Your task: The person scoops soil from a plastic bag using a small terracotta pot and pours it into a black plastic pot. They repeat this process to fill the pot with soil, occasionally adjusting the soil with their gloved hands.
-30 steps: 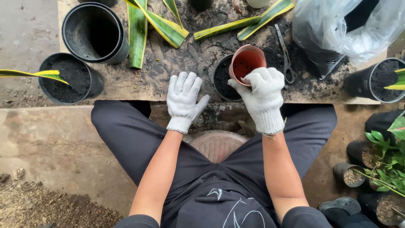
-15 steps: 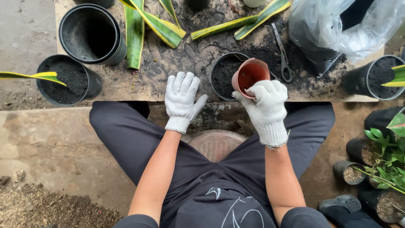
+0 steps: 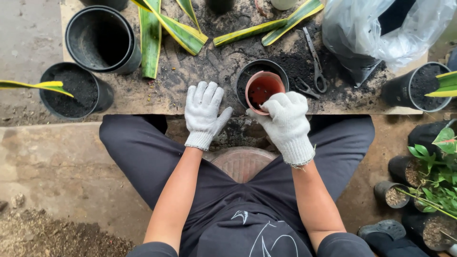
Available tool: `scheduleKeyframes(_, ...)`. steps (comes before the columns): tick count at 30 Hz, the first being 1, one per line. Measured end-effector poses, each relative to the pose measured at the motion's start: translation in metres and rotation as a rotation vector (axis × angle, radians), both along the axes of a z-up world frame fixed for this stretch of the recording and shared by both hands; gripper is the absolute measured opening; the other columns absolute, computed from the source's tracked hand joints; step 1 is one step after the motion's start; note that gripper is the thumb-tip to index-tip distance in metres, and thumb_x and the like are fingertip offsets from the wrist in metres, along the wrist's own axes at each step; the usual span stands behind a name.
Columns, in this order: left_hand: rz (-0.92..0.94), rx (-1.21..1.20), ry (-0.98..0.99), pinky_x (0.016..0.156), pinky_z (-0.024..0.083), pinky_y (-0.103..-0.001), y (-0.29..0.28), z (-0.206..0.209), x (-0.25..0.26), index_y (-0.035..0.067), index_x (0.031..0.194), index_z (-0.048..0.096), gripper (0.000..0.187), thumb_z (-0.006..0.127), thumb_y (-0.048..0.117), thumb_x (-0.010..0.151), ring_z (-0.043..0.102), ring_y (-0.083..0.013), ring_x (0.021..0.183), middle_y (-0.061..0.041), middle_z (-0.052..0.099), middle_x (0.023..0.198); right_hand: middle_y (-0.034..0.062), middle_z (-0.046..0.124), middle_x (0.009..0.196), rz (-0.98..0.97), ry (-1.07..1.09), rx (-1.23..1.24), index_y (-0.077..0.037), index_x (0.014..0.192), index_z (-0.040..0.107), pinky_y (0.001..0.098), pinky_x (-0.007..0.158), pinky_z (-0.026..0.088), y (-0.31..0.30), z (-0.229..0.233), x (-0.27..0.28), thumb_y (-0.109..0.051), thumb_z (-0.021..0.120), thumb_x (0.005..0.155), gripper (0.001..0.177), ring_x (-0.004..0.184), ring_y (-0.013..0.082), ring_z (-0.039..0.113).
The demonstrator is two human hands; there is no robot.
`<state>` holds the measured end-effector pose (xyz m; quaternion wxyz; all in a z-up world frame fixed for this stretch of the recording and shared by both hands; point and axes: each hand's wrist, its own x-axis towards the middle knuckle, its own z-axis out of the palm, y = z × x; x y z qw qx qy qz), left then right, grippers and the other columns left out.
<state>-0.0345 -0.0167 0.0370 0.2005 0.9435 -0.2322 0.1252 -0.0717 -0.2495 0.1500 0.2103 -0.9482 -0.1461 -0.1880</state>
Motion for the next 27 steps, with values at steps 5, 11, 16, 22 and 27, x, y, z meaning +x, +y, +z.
scheduleKeyframes(5, 0.0, -0.012, -0.025, 0.12, 0.029, -0.055, -0.001, 0.001, 0.005, 0.011, 0.133, 0.056, 0.065, 0.069, 0.058, 0.09, 0.045, -0.0332, 0.134, -0.011, 0.055, 0.135, -0.0019, 0.06, 0.08, 0.035, -0.042, 0.036, -0.018, 0.081, 0.061, 0.0379, 0.08, 0.05, 0.009, -0.004, 0.02, -0.026, 0.096, 0.074, 0.037, 0.078, 0.0239, 0.062)
scheduleKeyframes(11, -0.007, -0.02, -0.023, 0.116, 0.033, -0.054, 0.001, 0.007, 0.0, 0.01, 0.13, 0.057, 0.062, 0.069, 0.056, 0.089, 0.046, -0.0334, 0.13, -0.011, 0.055, 0.131, -0.0015, 0.063, 0.081, 0.026, -0.091, 0.005, -0.017, 0.079, 0.062, 0.0366, 0.079, 0.05, 0.01, -0.001, 0.03, -0.03, 0.099, 0.074, 0.04, 0.079, 0.0226, 0.064)
scheduleKeyframes(16, -0.017, -0.017, -0.032, 0.117, 0.032, -0.054, -0.001, 0.001, 0.004, 0.01, 0.13, 0.056, 0.062, 0.067, 0.057, 0.091, 0.046, -0.0333, 0.13, -0.012, 0.054, 0.131, 0.004, 0.064, 0.077, 0.015, -0.1, 0.043, -0.011, 0.078, 0.064, 0.0392, 0.076, 0.053, 0.005, -0.007, 0.041, -0.022, 0.101, 0.07, 0.04, 0.075, 0.0282, 0.066)
scheduleKeyframes(22, -0.008, -0.02, 0.001, 0.118, 0.031, -0.054, -0.001, 0.0, 0.003, 0.011, 0.132, 0.057, 0.064, 0.07, 0.056, 0.089, 0.045, -0.0332, 0.132, -0.011, 0.055, 0.133, -0.002, 0.06, 0.078, -0.056, -0.169, -0.003, -0.019, 0.08, 0.063, 0.0354, 0.074, 0.048, -0.004, -0.021, 0.048, -0.034, 0.1, 0.076, 0.041, 0.074, 0.0208, 0.061)
scheduleKeyframes(27, 0.006, -0.013, 0.032, 0.122, 0.028, -0.054, 0.0, -0.002, 0.003, 0.012, 0.135, 0.056, 0.065, 0.067, 0.059, 0.091, 0.043, -0.0323, 0.137, -0.01, 0.054, 0.138, -0.0008, 0.062, 0.079, -0.082, -0.192, -0.005, -0.018, 0.08, 0.063, 0.038, 0.075, 0.049, -0.008, -0.014, 0.044, -0.033, 0.101, 0.074, 0.041, 0.075, 0.0224, 0.062)
